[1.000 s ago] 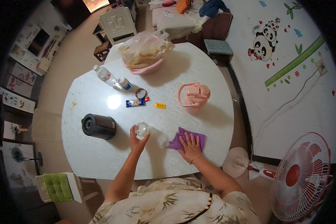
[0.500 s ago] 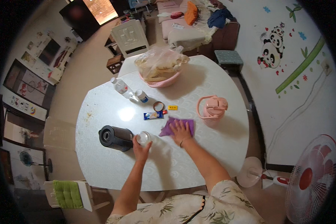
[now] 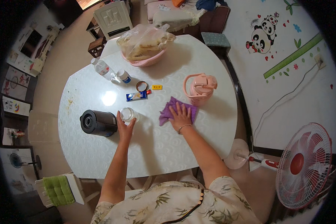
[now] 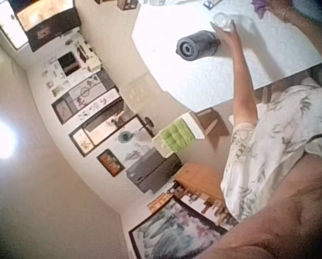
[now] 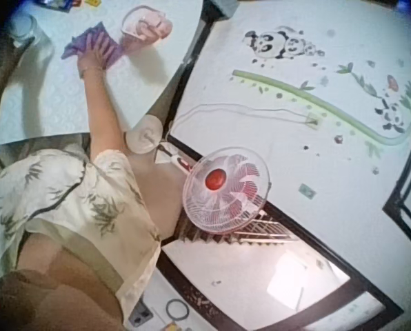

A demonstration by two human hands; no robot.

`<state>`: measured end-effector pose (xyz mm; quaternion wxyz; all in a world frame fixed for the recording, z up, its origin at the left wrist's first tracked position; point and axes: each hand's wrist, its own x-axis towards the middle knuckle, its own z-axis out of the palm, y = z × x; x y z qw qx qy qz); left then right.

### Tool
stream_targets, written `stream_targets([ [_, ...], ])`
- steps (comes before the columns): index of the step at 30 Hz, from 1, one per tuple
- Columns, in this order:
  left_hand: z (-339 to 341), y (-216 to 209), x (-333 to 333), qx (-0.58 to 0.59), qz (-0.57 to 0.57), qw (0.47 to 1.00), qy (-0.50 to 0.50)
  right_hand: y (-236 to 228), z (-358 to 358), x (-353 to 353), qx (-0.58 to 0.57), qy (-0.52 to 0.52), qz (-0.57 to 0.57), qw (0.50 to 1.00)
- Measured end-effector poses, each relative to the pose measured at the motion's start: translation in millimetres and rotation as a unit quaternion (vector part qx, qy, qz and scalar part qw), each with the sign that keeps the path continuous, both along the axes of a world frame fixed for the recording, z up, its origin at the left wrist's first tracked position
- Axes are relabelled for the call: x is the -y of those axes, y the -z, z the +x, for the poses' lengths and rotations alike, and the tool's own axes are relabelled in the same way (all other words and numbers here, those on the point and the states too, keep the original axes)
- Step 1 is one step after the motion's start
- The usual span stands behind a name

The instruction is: The person rinses a purple cloth in a kitchen sink and then moves to a dining area to wipe a white table. They systematically clean the table surface, moving a kettle, a glass, and a pink thermos aside to reach the areas underneath, and finally wipe the remaining surface.

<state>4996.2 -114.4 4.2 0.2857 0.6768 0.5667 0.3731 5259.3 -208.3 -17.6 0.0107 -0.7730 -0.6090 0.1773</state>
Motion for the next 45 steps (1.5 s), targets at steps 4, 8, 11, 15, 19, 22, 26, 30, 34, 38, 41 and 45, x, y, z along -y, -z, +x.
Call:
stream_targets([
  [4,-1,-8,9,0.001,-0.074,0.997,-0.006,5,-42,40,0.008,-0.106,-0.021,0.994],
  [8,-3,5,19,0.046,-0.079,0.995,-0.028,-3,-9,102,-0.043,-0.14,-0.003,0.989],
  [11,-10,25,26,0.068,-0.081,0.993,-0.049,-6,38,124,-0.019,-0.036,0.0,0.999],
  [15,7,36,61,-0.039,0.099,0.99,-0.092,-6,92,126,-0.004,0.08,0.018,0.997],
  [19,100,7,91,0.076,-0.059,0.99,0.108,1,97,127,0.004,0.129,0.03,0.991],
  [22,172,-12,66,0.171,-0.239,0.943,0.158,3,99,128,-0.001,0.092,0.05,0.994],
  [26,237,-53,39,0.349,-0.443,0.82,0.094,11,125,134,0.002,0.152,0.048,0.987],
  [30,255,-57,32,0.353,-0.438,0.823,0.084,25,163,112,-0.052,0.303,0.099,0.946],
  [34,261,-48,27,0.372,-0.418,0.824,0.097,9,171,82,-0.044,0.29,0.008,0.956],
  [38,261,-55,29,0.404,-0.398,0.821,0.072,-25,163,71,-0.09,0.288,-0.02,0.953],
  [41,258,-53,34,0.411,-0.382,0.826,0.049,-25,159,61,-0.052,0.147,0.105,0.982],
  [45,256,-50,35,0.377,-0.363,0.849,0.065,-11,153,23,-0.278,0.145,0.287,0.905],
])
